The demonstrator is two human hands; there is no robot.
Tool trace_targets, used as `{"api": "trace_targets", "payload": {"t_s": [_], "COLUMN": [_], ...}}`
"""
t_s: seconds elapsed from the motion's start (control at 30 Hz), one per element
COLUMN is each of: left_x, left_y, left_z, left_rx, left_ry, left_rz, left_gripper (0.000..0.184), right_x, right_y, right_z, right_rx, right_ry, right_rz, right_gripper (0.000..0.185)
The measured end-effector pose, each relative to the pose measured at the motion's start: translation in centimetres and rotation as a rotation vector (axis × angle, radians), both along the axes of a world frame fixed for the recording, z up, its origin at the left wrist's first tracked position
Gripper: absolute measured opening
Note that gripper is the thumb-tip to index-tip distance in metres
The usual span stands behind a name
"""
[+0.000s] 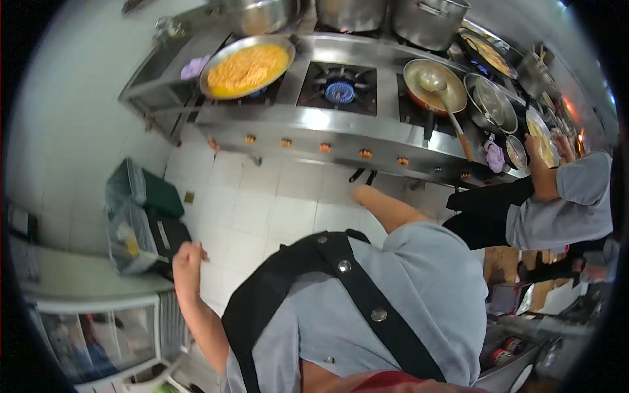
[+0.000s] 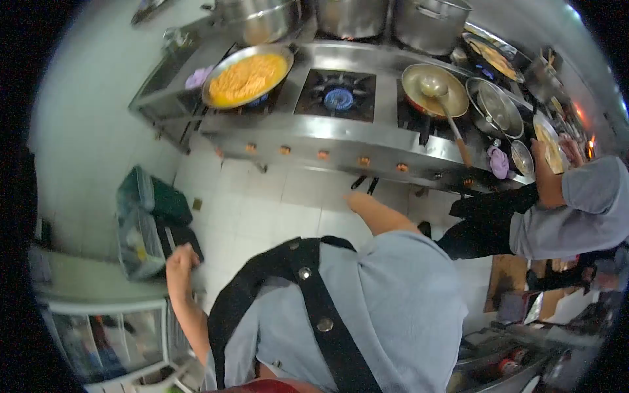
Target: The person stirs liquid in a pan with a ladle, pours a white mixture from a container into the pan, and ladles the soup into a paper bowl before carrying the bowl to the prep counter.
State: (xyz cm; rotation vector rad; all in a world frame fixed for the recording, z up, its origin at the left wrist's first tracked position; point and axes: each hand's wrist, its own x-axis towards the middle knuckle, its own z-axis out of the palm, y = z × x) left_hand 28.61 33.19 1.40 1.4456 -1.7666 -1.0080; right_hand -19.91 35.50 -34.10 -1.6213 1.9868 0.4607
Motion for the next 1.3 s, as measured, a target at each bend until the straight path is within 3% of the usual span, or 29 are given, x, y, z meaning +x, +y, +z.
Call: {"api": "trace_targets", "payload": {"t_s": [0.03,0.13,0.27,0.33,0.4,0.47,0.53,0.57,0.63,0.67,0.73,0.83,0.93,1.07,1.1,1.27,1.3], "left_x": [0.2,0.4,-1.7,-5.1,-8.5,-12.0,-16.7,-19.1,-24.2,-26.7,-31.6,-39.1,-46.3,-56.1,-58.3,-64.8,-65.5], "left_y": [-1.8,-6.5,-12.9,-15.9,-18.6,-22.0,-24.3,-25.0,-25.0,-24.3,-23.0,-20.7,-17.7,-11.7,-10.1,-5.1,-5.0], "left_z": [-1.2,-4.2,-5.1,-5.0,-3.9,-3.9,-4.7,-4.9,-4.6,-4.1,-3.8,-4.9,-7.1,-10.8,-12.0,-13.8,-14.1], "left_rx": [0.032,0.169,0.160,0.184,0.352,0.499,0.659,0.733,0.819,0.899,0.980,1.101,1.294,1.488,1.544,1.626,1.601], "left_ry": [0.005,0.186,0.435,0.597,0.444,0.326,0.330,0.309,0.285,0.268,0.246,0.172,0.226,0.191,0.259,0.457,0.392], "left_rz": [0.009,0.041,-0.133,-0.172,-0.288,-0.615,-0.872,-0.987,-1.117,-1.226,-1.335,-1.474,-1.471,-1.159,-1.124,-0.892,-0.840], "left_gripper": [0.026,0.020,0.013,0.011,0.018,0.020,0.017,0.019,0.021,0.025,0.029,0.042,0.050,0.062,0.066,0.078,0.080], "right_x": [-1.6,-2.9,-5.0,-7.1,-7.2,-6.8,-7.5,-8.0,-9.2,-9.6,-10.3,-12.5,-16.1,-20.2,-20.6,-25.3,-25.6], "right_y": [-1.7,0.1,2.7,4.6,7.5,9.6,12.1,13.3,15.6,16.4,17.1,17.4,16.7,15.3,14.6,14.6,14.3], "right_z": [-1.9,2.1,1.7,-0.4,1.7,5.1,8.1,9.3,11.8,13.6,17.4,21.1,23.4,25.3,26.3,24.8,24.9], "right_rx": [0.098,0.060,0.197,0.204,-0.017,-0.344,-0.675,-0.699,-1.193,-1.204,-1.531,-1.601,-1.412,-1.189,-1.162,-0.805,-0.743], "right_ry": [0.154,0.106,0.027,0.038,-0.637,-0.873,-1.133,-1.124,-1.430,-1.416,-1.550,-1.694,-1.851,-1.788,-1.706,-1.830,-1.682], "right_rz": [0.168,-0.149,-0.232,0.118,-1.331,-1.750,-1.943,-1.967,-1.967,-1.981,-1.882,-1.762,-1.598,-1.525,-1.590,-1.489,-1.428], "right_gripper": [0.030,0.026,0.030,0.028,0.026,0.023,0.023,0.023,0.026,0.026,0.035,0.039,0.045,0.052,0.048,0.038,0.037]}}
